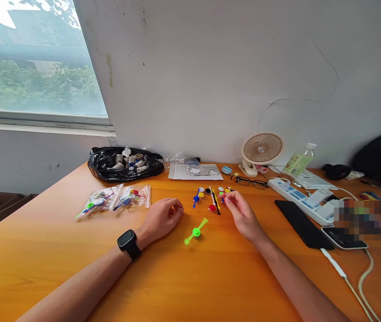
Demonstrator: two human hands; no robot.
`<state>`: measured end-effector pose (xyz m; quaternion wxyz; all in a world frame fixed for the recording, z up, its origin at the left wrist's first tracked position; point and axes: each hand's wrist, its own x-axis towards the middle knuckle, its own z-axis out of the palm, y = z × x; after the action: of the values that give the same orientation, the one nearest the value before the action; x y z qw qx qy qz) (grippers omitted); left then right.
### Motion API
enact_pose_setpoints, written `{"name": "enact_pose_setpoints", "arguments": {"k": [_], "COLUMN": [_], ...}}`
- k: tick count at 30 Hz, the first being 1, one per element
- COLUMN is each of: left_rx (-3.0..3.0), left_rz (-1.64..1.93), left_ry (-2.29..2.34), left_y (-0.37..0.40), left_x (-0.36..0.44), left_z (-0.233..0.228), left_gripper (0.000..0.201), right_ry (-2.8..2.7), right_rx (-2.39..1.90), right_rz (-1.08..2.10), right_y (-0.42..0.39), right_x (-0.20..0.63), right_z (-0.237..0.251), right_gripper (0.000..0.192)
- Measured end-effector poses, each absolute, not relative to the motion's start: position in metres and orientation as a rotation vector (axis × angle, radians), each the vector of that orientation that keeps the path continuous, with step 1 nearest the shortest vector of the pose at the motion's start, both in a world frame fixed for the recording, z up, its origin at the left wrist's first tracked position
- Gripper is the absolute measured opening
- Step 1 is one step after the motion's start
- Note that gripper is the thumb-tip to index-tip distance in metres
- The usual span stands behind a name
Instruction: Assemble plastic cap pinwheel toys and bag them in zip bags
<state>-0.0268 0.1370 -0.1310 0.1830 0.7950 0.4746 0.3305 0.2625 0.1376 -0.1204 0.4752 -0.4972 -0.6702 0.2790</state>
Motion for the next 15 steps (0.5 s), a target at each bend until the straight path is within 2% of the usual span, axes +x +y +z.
{"name": "enact_pose_setpoints", "arguments": {"k": [3,6,15], "left_rx": [2.241,2.250,2.263], "left_rz": [0.923,0.912,0.917], "left_ry": [1.338,1.336,1.336], "left_y": [0.136,0.136,0.136], "left_x": [-0.027,-0.027,-0.027], "left_z": [-0.130,-0.130,-0.131], "left_gripper": [0.017,0.018,0.015], "right_ry": [-1.455,-1.398,-1.709], "right_rx": [-1.208,-1.236,-1.310], "right_rz": [0.908,0.998,0.876], "right_y": [0.142,0.147,0.150], "right_x": [0.265,0.268,0.274], "right_z": [-0.122,-0.125,-0.130], "right_gripper": [0.040,0.038,0.016]}}
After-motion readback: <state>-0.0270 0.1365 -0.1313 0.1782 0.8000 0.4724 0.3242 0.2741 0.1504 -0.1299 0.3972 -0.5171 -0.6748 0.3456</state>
